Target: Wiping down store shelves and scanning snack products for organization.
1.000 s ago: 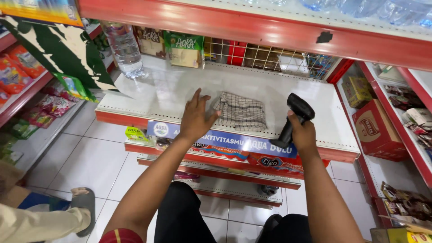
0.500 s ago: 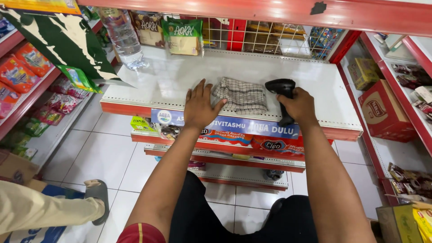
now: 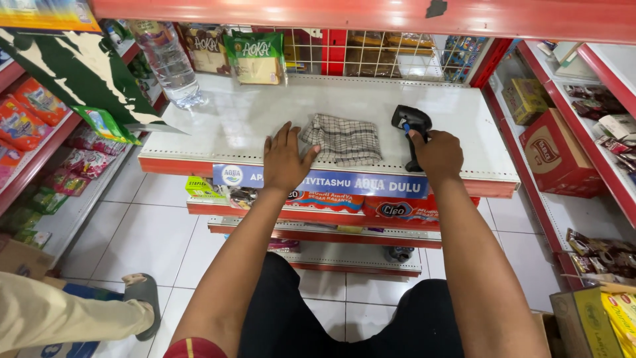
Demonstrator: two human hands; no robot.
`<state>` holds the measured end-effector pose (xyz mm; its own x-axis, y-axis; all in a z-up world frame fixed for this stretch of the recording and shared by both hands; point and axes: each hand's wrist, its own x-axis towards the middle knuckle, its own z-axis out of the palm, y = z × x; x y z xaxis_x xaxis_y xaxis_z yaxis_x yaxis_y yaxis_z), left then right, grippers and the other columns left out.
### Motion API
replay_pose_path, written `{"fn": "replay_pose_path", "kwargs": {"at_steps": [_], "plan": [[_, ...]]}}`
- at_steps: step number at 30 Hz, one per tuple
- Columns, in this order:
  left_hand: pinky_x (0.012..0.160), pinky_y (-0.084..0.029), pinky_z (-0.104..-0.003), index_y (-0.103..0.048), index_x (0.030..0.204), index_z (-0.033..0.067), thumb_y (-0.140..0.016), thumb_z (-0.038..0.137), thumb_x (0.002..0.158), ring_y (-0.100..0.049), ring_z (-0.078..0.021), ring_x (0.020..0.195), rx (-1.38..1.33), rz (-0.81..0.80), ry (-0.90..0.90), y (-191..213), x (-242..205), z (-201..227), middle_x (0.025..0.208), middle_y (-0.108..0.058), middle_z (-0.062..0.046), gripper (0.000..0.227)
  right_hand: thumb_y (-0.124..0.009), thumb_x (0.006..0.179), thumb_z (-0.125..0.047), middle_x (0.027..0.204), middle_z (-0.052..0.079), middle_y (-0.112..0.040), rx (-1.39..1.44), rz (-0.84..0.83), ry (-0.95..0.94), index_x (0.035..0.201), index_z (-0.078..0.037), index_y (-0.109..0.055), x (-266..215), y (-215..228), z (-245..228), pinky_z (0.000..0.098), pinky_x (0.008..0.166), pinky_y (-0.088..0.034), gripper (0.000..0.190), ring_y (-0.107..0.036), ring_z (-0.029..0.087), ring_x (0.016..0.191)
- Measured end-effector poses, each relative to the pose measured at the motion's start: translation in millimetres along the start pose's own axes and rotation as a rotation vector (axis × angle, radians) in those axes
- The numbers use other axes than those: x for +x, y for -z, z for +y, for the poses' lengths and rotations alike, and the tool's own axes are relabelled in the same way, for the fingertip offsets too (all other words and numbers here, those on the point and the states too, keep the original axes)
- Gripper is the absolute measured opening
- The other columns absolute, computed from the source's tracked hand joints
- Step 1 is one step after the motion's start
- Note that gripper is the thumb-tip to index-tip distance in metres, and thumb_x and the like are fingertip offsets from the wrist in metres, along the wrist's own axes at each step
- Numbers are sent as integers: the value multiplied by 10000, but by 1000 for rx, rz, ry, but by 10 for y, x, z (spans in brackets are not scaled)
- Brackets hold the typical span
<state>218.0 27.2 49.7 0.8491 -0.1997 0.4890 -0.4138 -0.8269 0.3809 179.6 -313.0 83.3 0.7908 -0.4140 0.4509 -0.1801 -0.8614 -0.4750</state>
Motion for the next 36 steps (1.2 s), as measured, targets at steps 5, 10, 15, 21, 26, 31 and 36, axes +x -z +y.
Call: {"fn": "replay_pose_path", "kwargs": {"at_steps": [5,10,15,21,26,31,36], "plan": [[1141,-37,-754,-423,1476,12,-636,496,969,-55,-510,1531,-74,175,47,86,-225,447,1631,-245,-270,733,-716,984,-462,1007,209,-695,100,103,124,1175,39,-722,-240,172,104,469,754,-534,536,-674,382,912],[1211,-9,-737,-416,1455,52,-695,330,974,-19,-522,1554,-346,246,-354,-191,-929,1105,1655,-179,-311,622,-643,1086,-210,1015,137,-674,422,344,115,1138,8,-697,-1446,589,461,368,789,-506,231,-608,239,871],[1273,-252,-637,-398,1414,131,-717,148,974,-395,-415,1497,-817,76,-754,-817,-1617,1807,1629,-337,-208,544,-642,1026,-170,950,124,-682,290,311,-153,1053,-13,-704,-2858,462,1564,341,722,-499,171,-608,206,799],[1018,-573,-428,-310,1491,92,-662,60,987,-722,-278,1134,-1277,-685,-486,-1488,-2486,2925,1461,-599,-169,615,-672,929,-310,933,200,-739,37,41,-873,1118,-26,-692,-5473,-198,3655,411,784,-551,342,-718,341,867],[921,-568,-401,-110,1538,87,-658,156,990,-682,-268,1086,-1533,-1194,238,-2222,-3026,3623,1373,-582,-196,778,-642,856,-463,1073,166,-781,-95,-450,-1209,1071,-126,-791,-6962,-482,4317,430,949,-566,427,-729,355,1050],[851,-561,-370,-79,1550,55,-688,275,995,-692,-273,1008,-941,-1457,266,-3224,-3627,3446,1244,-650,-223,853,-643,876,-472,1140,163,-753,-69,-561,-1187,1100,-107,-765,-7345,-716,4427,430,967,-540,445,-702,358,1091],[740,-560,-360,-157,1508,87,-687,242,897,-678,-224,967,-1112,-1369,308,-3158,-3531,3498,1216,-641,-147,824,-715,830,-410,1141,242,-735,-70,-516,-1176,1158,-27,-713,-6880,-733,4095,449,958,-546,504,-693,384,1088]]}}
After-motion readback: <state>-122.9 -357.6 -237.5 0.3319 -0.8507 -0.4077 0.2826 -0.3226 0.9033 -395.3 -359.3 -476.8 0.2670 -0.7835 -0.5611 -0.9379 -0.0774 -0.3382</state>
